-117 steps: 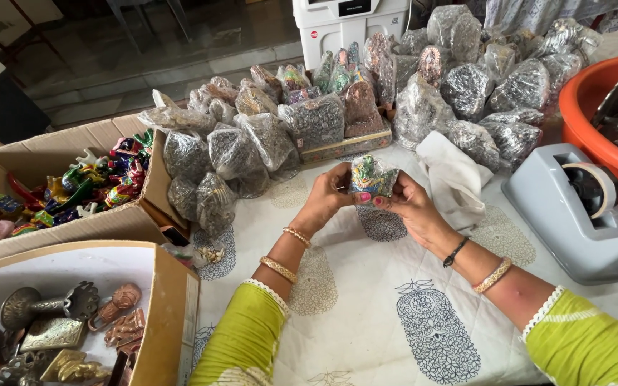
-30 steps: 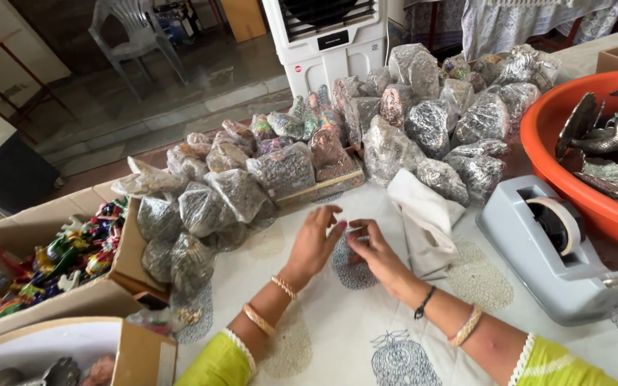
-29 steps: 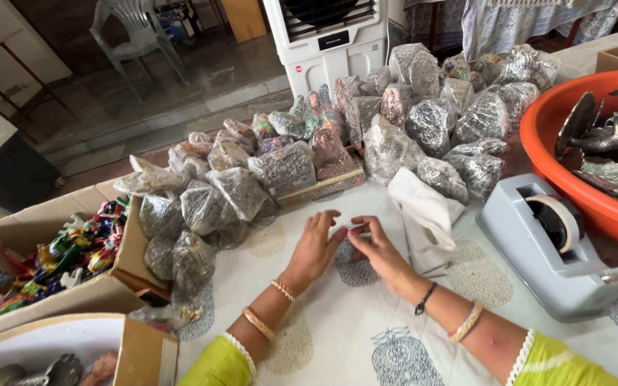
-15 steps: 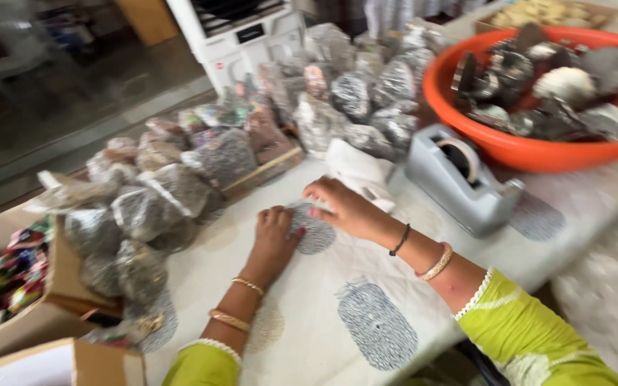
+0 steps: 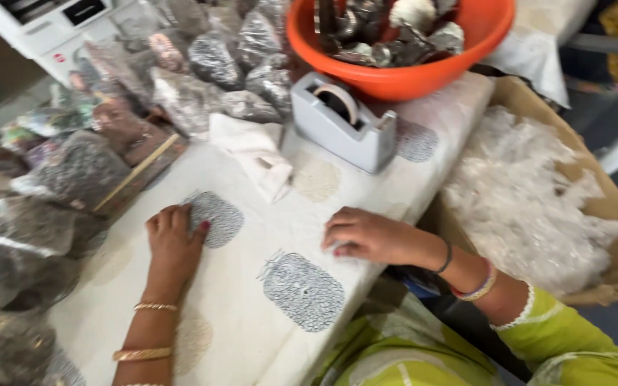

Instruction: The person wraps small decorative figurines in bubble wrap at a work table, folding the plastic around each item and sealing the wrap, then sets the wrapped pieces with a pile of similarly wrapped figurines. They take new items from a box and use a tape dispenser on the table.

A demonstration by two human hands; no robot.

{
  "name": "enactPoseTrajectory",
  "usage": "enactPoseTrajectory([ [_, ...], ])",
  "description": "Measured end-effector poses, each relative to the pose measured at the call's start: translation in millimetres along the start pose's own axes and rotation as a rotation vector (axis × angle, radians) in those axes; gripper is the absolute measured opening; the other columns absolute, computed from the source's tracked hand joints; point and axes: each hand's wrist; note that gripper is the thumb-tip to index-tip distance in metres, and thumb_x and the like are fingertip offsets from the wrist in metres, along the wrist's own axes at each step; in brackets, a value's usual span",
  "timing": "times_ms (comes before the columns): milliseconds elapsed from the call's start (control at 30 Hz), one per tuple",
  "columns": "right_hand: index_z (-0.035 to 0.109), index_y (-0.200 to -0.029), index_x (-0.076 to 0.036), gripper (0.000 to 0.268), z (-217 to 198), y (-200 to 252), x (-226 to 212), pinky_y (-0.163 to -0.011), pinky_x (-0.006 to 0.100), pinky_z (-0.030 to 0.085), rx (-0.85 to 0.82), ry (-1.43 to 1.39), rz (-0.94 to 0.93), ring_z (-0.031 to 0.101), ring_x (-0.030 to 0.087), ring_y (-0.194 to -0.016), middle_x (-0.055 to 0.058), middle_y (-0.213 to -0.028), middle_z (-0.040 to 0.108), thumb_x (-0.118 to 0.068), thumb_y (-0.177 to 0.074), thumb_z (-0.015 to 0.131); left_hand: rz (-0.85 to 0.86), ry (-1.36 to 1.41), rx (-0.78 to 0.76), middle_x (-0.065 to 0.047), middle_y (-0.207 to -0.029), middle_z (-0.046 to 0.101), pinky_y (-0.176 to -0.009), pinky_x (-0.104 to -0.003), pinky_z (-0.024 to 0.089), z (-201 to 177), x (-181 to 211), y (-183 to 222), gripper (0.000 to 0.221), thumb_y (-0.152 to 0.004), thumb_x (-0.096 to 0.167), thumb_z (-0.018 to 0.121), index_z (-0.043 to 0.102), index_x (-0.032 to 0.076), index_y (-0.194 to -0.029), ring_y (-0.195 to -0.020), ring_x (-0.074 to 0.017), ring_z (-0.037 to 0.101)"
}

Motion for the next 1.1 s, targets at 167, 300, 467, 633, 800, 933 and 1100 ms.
enactPoseTrajectory([
  [167, 0.072, -0.109, -0.007, 0.017, -42.8, 90.3, 50.7, -0.089, 0.03, 0.059, 0.54, -0.07, 0.295, 0.07, 0.016, -0.097, 0.005, -0.104, 0.073, -0.018, -0.096, 0.065, -0.072, 0.086, 0.014, -0.024, -0.137, 0.055, -0.109, -0.051, 0.034, -3.5, 4.9, 3.1, 0.054, -0.096, 0.035, 0.064, 0.058, 0.0, -0.137, -0.127, -0.044, 0.041],
  [300, 0.071, -0.112, -0.007, 0.011, -91.7, 159.3, 98.4, -0.087, 0.031, 0.057, 0.864, 0.203, 0.649, 0.068, 0.019, -0.096, 0.009, -0.11, 0.068, -0.013, -0.103, 0.067, -0.036, 0.063, 0.061, -0.022, -0.137, 0.056, -0.112, -0.051, 0.036, 3.1, -2.0, 4.8, 0.054, -0.097, 0.037, 0.063, 0.059, 0.002, -0.137, -0.127, -0.0415, 0.043],
  [467, 0.071, -0.113, -0.005, 0.026, -74.8, 269.6, 215.8, -0.098, 0.046, 0.045, 0.736, 0.613, 0.704, 0.059, 0.033, -0.111, 0.017, -0.117, 0.064, -0.019, -0.092, 0.077, -0.025, 0.038, 0.073, -0.023, -0.137, 0.056, -0.11, -0.051, 0.036, 10.2, -6.0, 4.7, 0.054, -0.098, 0.037, 0.063, 0.059, 0.002, -0.138, -0.126, -0.0424, 0.043],
  [633, 0.073, -0.095, -0.01, 0.028, -59.6, 277.0, 234.1, -0.1, 0.048, 0.043, 0.54, 0.605, 0.899, 0.06, 0.031, -0.106, 0.01, -0.103, 0.067, -0.021, -0.076, 0.09, -0.024, 0.004, 0.074, -0.024, -0.136, 0.057, -0.11, -0.051, 0.037, 10.9, -8.8, 5.3, 0.053, -0.098, 0.038, 0.063, 0.059, 0.002, -0.137, -0.125, -0.0425, 0.045],
  [800, 0.057, -0.115, -0.005, 0.025, -61.9, 277.4, 233.1, -0.092, 0.038, 0.052, 1.215, 0.187, 0.879, 0.062, 0.025, -0.095, 0.011, -0.105, 0.062, -0.015, -0.106, 0.078, -0.002, 0.037, 0.093, -0.024, -0.136, 0.057, -0.109, -0.051, 0.037, 9.6, -7.3, 6.2, 0.053, -0.098, 0.036, 0.063, 0.06, 0.001, -0.137, -0.125, -0.043, 0.045],
  [933, 0.06, -0.134, -0.004, 0.045, -76.5, 238.7, 153.6, -0.097, 0.043, 0.049, 1.103, 0.484, 0.786, 0.061, 0.031, -0.116, 0.016, -0.129, 0.054, 0.0, -0.091, 0.072, 0.007, 0.046, 0.098, -0.023, -0.135, 0.058, -0.11, -0.051, 0.036, 7.5, -6.5, 5.9, 0.052, -0.098, 0.036, 0.064, 0.06, 0.001, -0.136, -0.126, -0.0418, 0.045],
  [1100, 0.071, -0.128, -0.015, 0.05, -72.3, 257.1, 206.0, -0.111, 0.052, 0.035, 0.601, 0.962, 0.829, 0.042, 0.048, -0.132, 0.026, -0.144, 0.048, 0.001, -0.081, 0.063, 0.011, 0.034, 0.105, -0.023, -0.134, 0.059, -0.11, -0.05, 0.036, 10.1, -9.3, 6.3, 0.052, -0.097, 0.036, 0.063, 0.061, 0.002, -0.136, -0.125, -0.0413, 0.046],
])
Point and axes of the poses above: each hand's wrist, its own y-axis away from the middle knuckle, its own z-axis out of the palm, x = y × z
